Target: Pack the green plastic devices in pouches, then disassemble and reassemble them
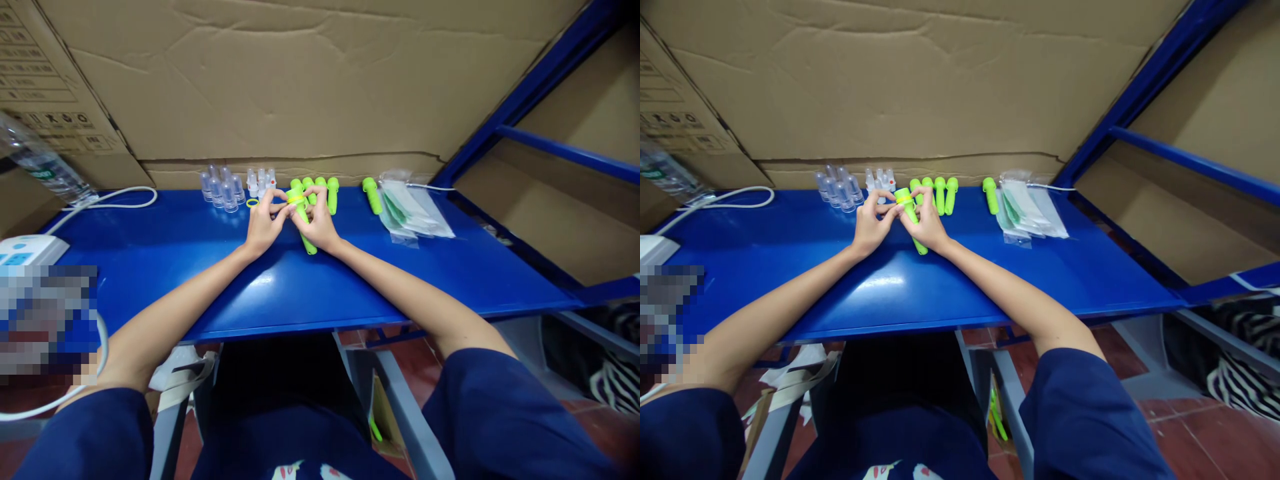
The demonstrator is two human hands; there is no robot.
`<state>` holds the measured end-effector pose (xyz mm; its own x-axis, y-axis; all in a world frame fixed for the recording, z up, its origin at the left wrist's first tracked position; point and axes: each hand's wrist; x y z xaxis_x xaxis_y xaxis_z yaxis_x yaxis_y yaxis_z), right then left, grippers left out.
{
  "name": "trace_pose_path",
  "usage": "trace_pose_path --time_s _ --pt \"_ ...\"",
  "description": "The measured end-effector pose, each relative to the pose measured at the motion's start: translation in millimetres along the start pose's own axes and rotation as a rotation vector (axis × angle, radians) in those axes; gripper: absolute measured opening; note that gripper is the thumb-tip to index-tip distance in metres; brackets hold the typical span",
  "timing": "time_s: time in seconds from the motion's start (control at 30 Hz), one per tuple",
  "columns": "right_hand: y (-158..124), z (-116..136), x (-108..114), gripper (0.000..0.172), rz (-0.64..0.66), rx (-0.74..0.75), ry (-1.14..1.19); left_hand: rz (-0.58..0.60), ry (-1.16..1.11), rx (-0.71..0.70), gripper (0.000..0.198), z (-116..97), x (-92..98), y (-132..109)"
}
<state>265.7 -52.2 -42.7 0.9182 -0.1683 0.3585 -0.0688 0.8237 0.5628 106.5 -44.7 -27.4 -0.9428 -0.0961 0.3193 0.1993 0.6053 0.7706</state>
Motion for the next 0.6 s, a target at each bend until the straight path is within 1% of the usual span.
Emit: trace_pose_path --time_s 0.17,0.3,0.47,0.6 --pt "0.1 1.2 -1.3 0.051 0.005 0.003 0.014 0.025 -0.011 -0.005 0.019 -4.8 1.7 0.1" --pt "-0.5 2.7 0.5 0.053 0.02 -0.006 0.015 0.036 -0.013 0.0 0.02 -7.6 2.6 0.2" --pt "-1.0 2.7 1.1 0.054 0.013 -0.015 0.01 0.021 -0.029 0.008 0.019 -7.7 2.6 0.9" --pt "0.0 -3.6 0.5 0.057 0.028 -0.04 -0.006 0.013 -0.04 0.01 0.018 -5.9 2.6 1.3"
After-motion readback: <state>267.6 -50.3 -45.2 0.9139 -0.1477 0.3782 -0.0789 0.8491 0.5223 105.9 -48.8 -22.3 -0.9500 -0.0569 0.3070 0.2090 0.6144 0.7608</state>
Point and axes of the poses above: each hand's wrist, its own y-axis towards the middle knuckle, its own x-axis out of the back of the hand, z = x × y, and after that the axes turned 6 degrees about -x, right-handed
